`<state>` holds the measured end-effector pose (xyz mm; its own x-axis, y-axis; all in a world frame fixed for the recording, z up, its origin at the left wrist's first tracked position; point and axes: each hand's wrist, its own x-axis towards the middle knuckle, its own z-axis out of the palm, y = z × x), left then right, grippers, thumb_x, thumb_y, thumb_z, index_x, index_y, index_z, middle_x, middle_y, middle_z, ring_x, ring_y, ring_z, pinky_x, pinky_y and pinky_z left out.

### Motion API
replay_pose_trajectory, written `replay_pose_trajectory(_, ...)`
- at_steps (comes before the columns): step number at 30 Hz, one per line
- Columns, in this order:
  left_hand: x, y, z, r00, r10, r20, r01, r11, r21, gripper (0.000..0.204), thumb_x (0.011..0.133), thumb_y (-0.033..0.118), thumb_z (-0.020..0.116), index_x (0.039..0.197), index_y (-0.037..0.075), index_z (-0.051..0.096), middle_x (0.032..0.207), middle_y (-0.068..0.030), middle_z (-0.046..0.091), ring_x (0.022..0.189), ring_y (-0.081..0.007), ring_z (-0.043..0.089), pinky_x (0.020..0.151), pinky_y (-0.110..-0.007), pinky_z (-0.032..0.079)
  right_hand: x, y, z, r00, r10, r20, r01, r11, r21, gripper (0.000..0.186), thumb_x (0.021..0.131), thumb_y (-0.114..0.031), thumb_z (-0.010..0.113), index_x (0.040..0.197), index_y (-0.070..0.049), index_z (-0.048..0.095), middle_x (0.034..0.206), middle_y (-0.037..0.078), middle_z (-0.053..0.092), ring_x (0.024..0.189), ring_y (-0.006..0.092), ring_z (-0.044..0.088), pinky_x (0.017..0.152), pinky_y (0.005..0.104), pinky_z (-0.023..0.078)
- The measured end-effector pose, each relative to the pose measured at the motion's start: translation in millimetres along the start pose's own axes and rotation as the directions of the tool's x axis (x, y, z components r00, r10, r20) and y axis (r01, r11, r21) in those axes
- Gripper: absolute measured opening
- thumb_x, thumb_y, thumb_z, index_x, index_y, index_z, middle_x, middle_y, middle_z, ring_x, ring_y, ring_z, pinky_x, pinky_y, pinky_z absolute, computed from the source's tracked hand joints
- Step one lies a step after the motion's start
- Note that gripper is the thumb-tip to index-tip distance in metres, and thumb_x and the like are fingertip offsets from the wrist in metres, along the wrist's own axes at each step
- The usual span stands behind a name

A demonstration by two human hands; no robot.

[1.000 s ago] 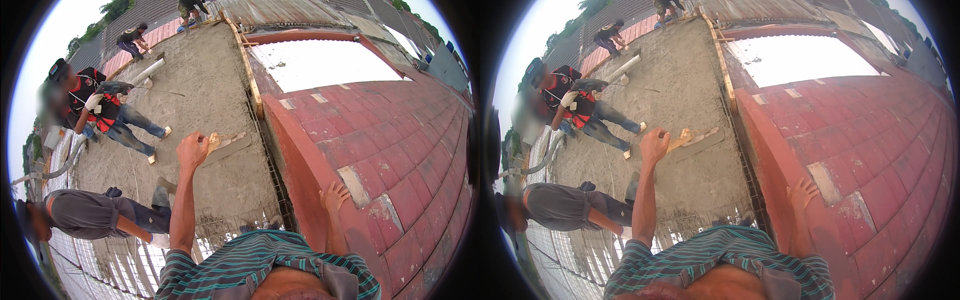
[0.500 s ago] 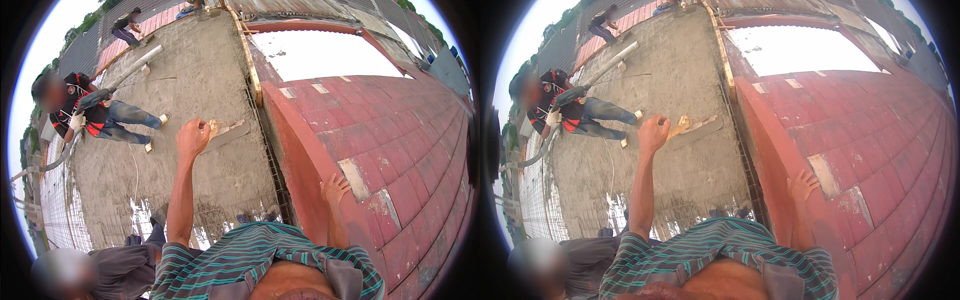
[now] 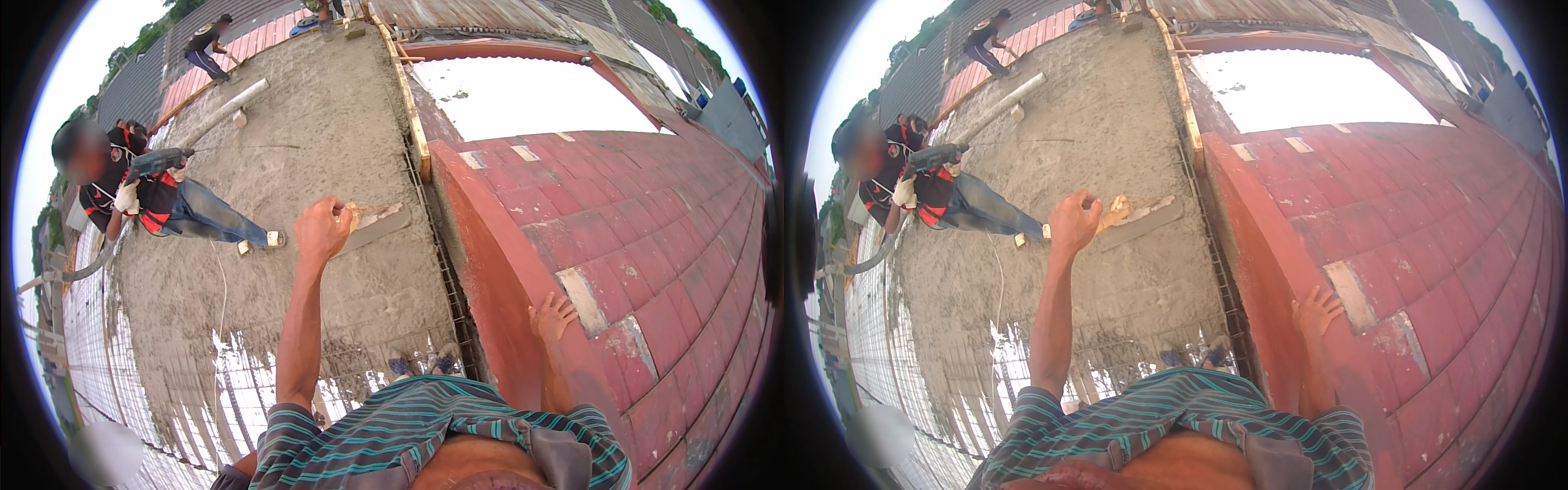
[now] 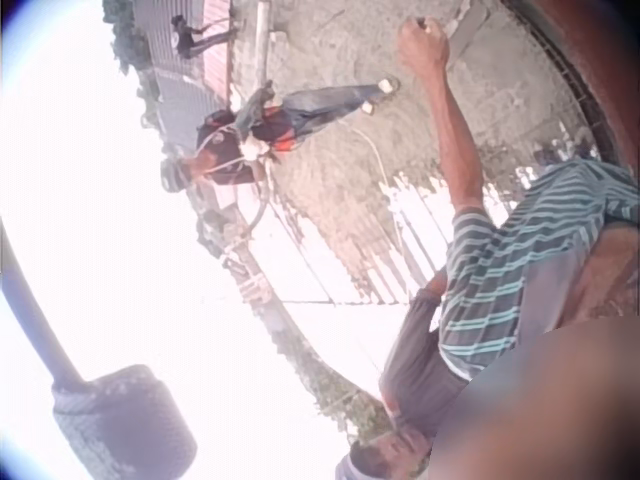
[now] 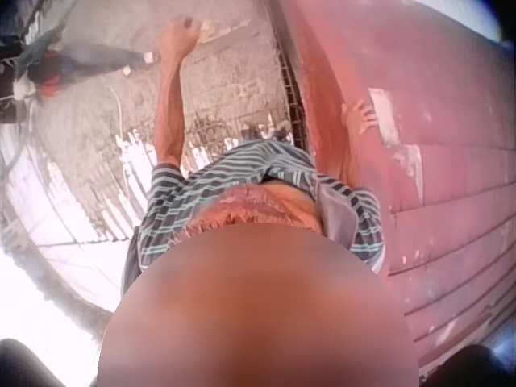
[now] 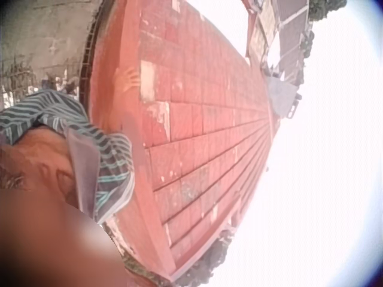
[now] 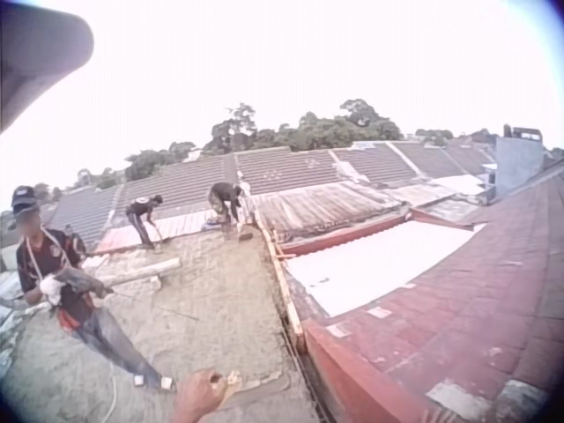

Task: The person uses a long wooden screed to level wet concrete on a rooftop slab. They pull the tool across the surface to smooth it out while other workers spread concrete nearby.

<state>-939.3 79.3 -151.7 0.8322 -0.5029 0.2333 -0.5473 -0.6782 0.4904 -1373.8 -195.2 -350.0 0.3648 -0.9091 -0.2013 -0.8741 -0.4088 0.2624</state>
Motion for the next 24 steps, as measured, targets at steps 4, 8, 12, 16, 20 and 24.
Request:
replay_pose_trajectory(4, 3, -1, -1, 1.000, 0.004, 0.003, -0.004, 1.000, 0.018, 0.023, 0.085, 0.026, 0.066, 0.091, 0.005, 0.071, 0.088, -0.0119, 0.073, 0.083, -0.0302, 0.070, 0.072, -0.042, 0.053, -3, -1, 3, 0.998, -0.002, -0.056, 0.001, 1.000, -0.013, 0.079, 0.090, -0.058, 0.056, 0.150, -0.008, 0.040, 0.152, 0.027, 0.037, 0.136, 0.0555, 0.033, 0.111, 0.0694, 0.019)
replay_pose_trajectory(8, 7, 2, -5, 1.000, 0.012, 0.015, -0.013, 0.999, 0.030, 0.024, 0.087, 0.027, 0.065, 0.092, 0.005, 0.071, 0.090, -0.0123, 0.074, 0.084, -0.0312, 0.070, 0.074, -0.042, 0.053, -4, 0, 5, 0.990, -0.015, -0.137, 0.013, 1.000, -0.015, 0.078, 0.090, -0.057, 0.057, 0.148, -0.008, 0.043, 0.149, 0.027, 0.040, 0.134, 0.0554, 0.036, 0.110, 0.0695, 0.022)
replay_pose_trajectory(12, 9, 5, -6, 0.998, -0.029, 0.056, 0.026, 0.998, 0.050, 0.026, 0.088, 0.029, 0.063, 0.094, 0.006, 0.072, 0.092, -0.0123, 0.074, 0.086, -0.0315, 0.070, 0.076, -0.042, 0.053, -2, 2, 5, 0.988, -0.034, -0.149, 0.033, 0.999, -0.012, 0.077, 0.090, -0.056, 0.058, 0.148, -0.008, 0.044, 0.147, 0.028, 0.042, 0.133, 0.0554, 0.037, 0.109, 0.0695, 0.024)
replay_pose_trajectory(16, 12, 3, -4, 0.996, -0.038, 0.083, 0.030, 0.994, 0.101, 0.028, 0.087, 0.031, 0.062, 0.096, 0.007, 0.073, 0.091, -0.0115, 0.075, 0.086, -0.0310, 0.071, 0.077, -0.042, 0.054, 0, -1, 2, 0.997, -0.022, -0.078, 0.018, 0.999, -0.044, 0.076, 0.092, -0.056, 0.055, 0.150, -0.009, 0.041, 0.149, 0.028, 0.040, 0.133, 0.0554, 0.037, 0.109, 0.0693, 0.024)
replay_pose_trajectory(20, 15, -2, -1, 0.991, -0.094, 0.090, 0.083, 0.989, 0.126, 0.030, 0.086, 0.033, 0.061, 0.096, 0.008, 0.074, 0.092, -0.0117, 0.075, 0.086, -0.0312, 0.071, 0.076, -0.042, 0.054, 0, -6, -3, 0.999, -0.017, -0.030, 0.014, 0.994, -0.105, 0.076, 0.094, -0.058, 0.051, 0.152, -0.010, 0.038, 0.152, 0.027, 0.037, 0.134, 0.0554, 0.035, 0.109, 0.0696, 0.023)
replay_pose_trajectory(24, 13, -4, -1, 0.992, -0.075, 0.104, 0.060, 0.988, 0.139, 0.035, 0.090, 0.037, 0.059, 0.104, 0.008, 0.073, 0.099, -0.0145, 0.075, 0.093, -0.0344, 0.071, 0.081, -0.044, 0.053, 1, -10, -5, 0.999, -0.031, -0.016, 0.029, 0.992, -0.123, 0.076, 0.095, -0.060, 0.048, 0.153, -0.010, 0.036, 0.152, 0.027, 0.036, 0.135, 0.0552, 0.034, 0.108, 0.0697, 0.023)
